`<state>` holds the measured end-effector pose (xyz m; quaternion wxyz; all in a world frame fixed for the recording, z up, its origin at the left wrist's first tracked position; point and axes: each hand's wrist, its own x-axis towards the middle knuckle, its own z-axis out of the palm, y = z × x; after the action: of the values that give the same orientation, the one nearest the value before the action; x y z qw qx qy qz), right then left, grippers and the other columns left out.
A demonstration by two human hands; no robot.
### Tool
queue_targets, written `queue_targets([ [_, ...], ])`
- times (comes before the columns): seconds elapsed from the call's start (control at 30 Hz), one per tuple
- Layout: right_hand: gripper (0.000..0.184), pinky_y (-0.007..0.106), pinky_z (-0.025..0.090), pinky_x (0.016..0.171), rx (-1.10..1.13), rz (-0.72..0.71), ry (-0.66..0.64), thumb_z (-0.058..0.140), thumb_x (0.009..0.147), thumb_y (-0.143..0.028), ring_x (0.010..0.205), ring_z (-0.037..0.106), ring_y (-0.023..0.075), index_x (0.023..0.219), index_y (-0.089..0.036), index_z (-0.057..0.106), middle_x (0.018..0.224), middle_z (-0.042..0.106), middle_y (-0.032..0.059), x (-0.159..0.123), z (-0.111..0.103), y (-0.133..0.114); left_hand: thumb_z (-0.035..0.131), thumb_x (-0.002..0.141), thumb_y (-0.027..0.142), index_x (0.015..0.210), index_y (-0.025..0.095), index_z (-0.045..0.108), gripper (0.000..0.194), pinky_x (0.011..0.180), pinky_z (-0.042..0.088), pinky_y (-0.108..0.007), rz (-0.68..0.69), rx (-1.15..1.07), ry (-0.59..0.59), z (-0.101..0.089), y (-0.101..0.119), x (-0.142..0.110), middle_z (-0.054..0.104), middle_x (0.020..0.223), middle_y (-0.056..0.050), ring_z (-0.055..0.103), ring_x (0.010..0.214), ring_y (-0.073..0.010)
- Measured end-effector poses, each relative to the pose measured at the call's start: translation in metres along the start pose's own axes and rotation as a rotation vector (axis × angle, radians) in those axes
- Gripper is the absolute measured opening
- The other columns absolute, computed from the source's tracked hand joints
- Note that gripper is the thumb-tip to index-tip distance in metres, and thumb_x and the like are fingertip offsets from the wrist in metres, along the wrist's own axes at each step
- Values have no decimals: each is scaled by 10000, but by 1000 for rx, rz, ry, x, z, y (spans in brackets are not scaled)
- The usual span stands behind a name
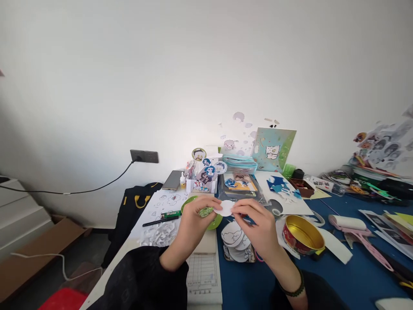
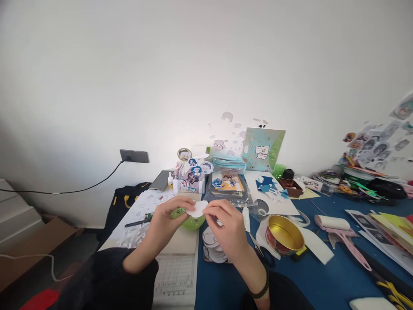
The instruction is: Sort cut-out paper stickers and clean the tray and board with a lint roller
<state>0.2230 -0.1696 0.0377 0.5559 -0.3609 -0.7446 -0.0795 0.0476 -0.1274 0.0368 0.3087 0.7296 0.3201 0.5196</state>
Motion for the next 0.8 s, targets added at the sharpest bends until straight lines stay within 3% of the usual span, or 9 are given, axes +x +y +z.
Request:
queue_targets([
  [0.13,240,279,524,656,-161,-198,79,599,773,10,758,615,158,892,-191,654,811,653,66,-7,0,-6,587,777,176,923,205,642,159,803,495,-320,-127,-162,92,-2,2,-8,665,979,-50,615,936,-193],
  [0.23,255,279,527,627,-251,-268,105,614,762,7,743,622,166,908,-198,659,792,655,62,-12,-1,-7,553,849,304,1000,191,582,191,750,508,-299,-311,-407,63,-3,4,-14,661,888,-38,621,809,-161],
  [0.43,357,304,542,653,-283,-245,33,599,759,4,777,622,179,995,-260,643,836,646,50,-22,0,-8,706,750,268,1012,191,578,301,716,502,-242,-403,-577,-30,-3,12,-20,641,808,1,600,755,-124],
  [0.53,362,329,538,699,-123,-2,12,566,786,-45,854,617,193,1068,-268,608,998,613,80,-27,4,-13,722,731,264,1016,191,589,323,720,511,-255,-405,-548,-1,-2,13,-20,625,772,13,605,728,-125],
  [0.63,330,318,544,718,225,468,-11,550,839,-174,929,616,199,1156,-261,526,1121,589,98,-30,11,-19,726,726,266,1021,192,576,339,725,520,-270,-403,-519,16,0,9,-21,607,736,27,619,711,-132],
  [0.73,325,278,538,685,567,850,-5,621,815,-287,795,635,166,1119,-253,511,921,656,42,-29,18,-22,733,718,255,1007,190,562,342,721,523,-268,-409,-516,11,2,4,-23,610,747,29,626,704,-128],
  [0.8,319,251,517,648,694,968,32,675,769,-313,673,608,131,1051,-244,542,787,651,0,-26,22,-20,742,706,245,985,186,556,341,727,524,-270,-425,-523,-7,2,1,-24,619,755,26,628,703,-125],
])
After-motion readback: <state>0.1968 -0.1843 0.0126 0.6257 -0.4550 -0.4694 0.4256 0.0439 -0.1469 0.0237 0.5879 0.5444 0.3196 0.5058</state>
